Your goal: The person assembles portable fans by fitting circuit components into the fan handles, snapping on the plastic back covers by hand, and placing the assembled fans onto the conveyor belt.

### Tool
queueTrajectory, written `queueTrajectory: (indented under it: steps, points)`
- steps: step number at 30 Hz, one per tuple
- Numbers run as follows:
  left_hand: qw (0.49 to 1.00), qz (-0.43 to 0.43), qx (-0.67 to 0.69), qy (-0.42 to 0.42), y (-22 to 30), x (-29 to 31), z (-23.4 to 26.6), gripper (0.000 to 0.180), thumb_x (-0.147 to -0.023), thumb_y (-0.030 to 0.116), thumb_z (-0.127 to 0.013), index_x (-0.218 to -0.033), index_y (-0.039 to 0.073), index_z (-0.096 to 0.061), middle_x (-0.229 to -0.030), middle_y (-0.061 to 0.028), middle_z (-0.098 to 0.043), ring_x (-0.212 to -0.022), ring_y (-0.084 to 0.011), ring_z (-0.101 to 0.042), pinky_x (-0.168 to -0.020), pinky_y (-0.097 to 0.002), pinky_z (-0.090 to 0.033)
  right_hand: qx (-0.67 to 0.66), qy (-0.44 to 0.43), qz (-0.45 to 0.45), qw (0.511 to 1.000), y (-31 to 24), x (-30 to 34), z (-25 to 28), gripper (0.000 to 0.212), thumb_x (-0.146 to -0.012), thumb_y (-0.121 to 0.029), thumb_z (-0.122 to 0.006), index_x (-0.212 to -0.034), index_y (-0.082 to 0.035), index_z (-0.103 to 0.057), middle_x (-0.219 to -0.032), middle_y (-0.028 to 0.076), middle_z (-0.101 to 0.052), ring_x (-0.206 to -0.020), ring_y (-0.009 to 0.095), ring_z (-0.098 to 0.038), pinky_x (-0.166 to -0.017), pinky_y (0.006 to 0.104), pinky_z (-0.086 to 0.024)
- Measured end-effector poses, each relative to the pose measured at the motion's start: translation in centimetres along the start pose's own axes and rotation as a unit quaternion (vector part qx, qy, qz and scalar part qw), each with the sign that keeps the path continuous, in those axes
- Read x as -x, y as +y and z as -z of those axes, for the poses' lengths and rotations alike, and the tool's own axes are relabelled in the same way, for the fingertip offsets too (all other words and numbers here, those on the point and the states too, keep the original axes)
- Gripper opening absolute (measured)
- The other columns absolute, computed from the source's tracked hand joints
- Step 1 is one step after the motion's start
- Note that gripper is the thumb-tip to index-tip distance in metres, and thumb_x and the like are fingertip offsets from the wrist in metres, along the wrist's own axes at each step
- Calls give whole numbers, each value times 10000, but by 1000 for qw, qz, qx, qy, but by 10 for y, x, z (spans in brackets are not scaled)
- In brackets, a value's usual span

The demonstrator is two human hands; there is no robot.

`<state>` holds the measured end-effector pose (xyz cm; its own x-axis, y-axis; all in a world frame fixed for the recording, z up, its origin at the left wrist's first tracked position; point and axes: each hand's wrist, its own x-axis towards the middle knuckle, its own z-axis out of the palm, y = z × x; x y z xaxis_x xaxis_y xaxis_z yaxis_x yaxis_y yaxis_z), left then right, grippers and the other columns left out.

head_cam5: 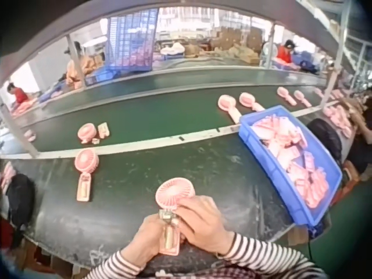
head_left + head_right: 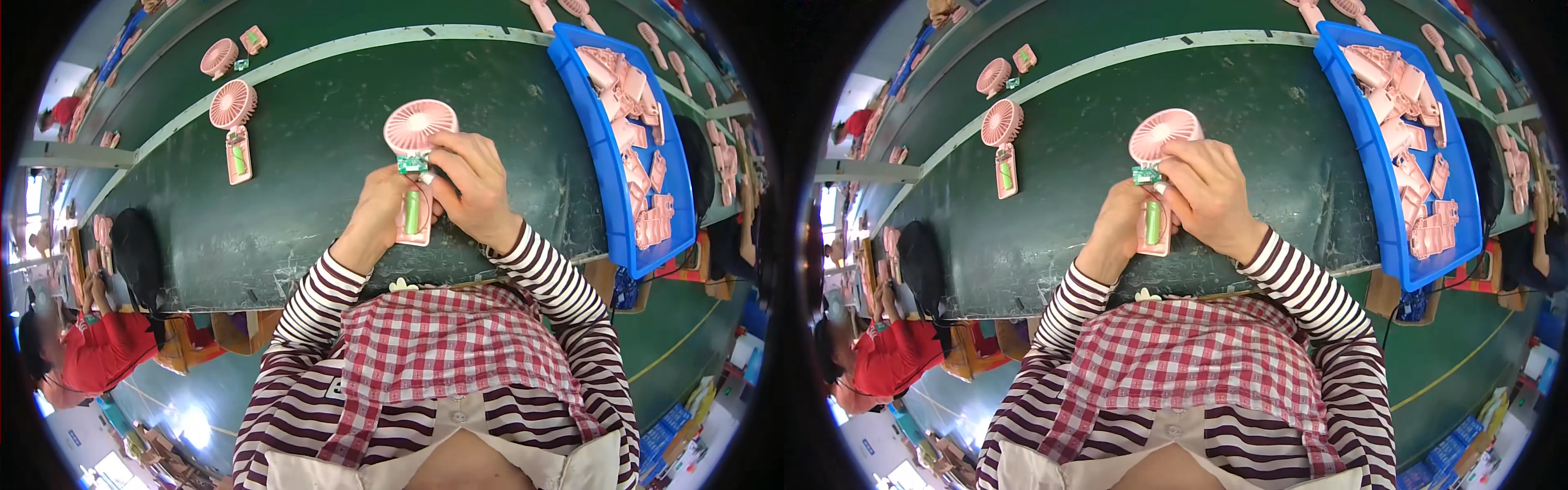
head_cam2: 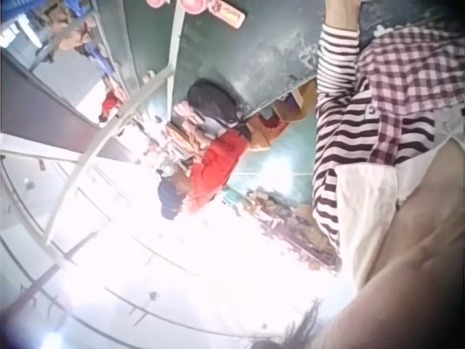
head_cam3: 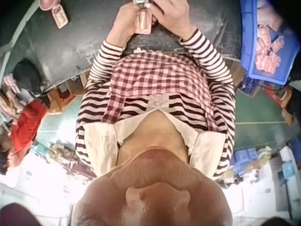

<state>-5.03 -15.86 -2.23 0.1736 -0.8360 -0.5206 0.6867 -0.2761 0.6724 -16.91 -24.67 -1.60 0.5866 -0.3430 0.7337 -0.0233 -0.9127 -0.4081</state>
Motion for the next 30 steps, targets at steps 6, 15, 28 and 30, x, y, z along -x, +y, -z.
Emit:
queueTrajectory:
  steps: [6, 15, 28, 30]
  points:
    - [999, 8, -19, -24, -2, 2, 1, 165, -879, 61, -396, -906, -56, -509, -709, -149, -588, -537, -225, -606, -445, -306, -511, 3, -38, 34, 999, 5, -6, 1, 210, -623, -39, -628, -826, -41, -574, -939, 50, -582, -843, 233, -550, -780, 376, -400]
    - [998, 49, -24, -33, 4, 4, 4, 158, -884, 76, -438, -914, -54, -523, -726, -161, -601, -537, -232, -609, -444, -314, -517, -44, -108, 13, 993, 11, -14, 9, 161, -641, -25, -621, -796, -16, -579, -898, 61, -601, -816, 241, -570, -819, 386, -413]
    - [997, 21, 31, -69, 0, -2, 12, 318, -907, 190, -344, -1011, -63, -506, -840, -171, -602, -696, -265, -619, -624, -371, -534, 71, -63, 9, 995, -9, 5, 14, 194, -612, -5, -626, -796, -45, -581, -1000, 96, -569, -920, 264, -563, -939, 509, -335]
    - [998, -11, 58, -25, -4, -3, 7, 296, -901, 184, -384, -1006, -57, -520, -862, -160, -605, -730, -245, -618, -642, -349, -530, 66, -44, 2, 997, -11, 12, 10, 204, -606, -2, -632, -798, -50, -585, -1020, 104, -560, -956, 278, -551, -938, 517, -332]
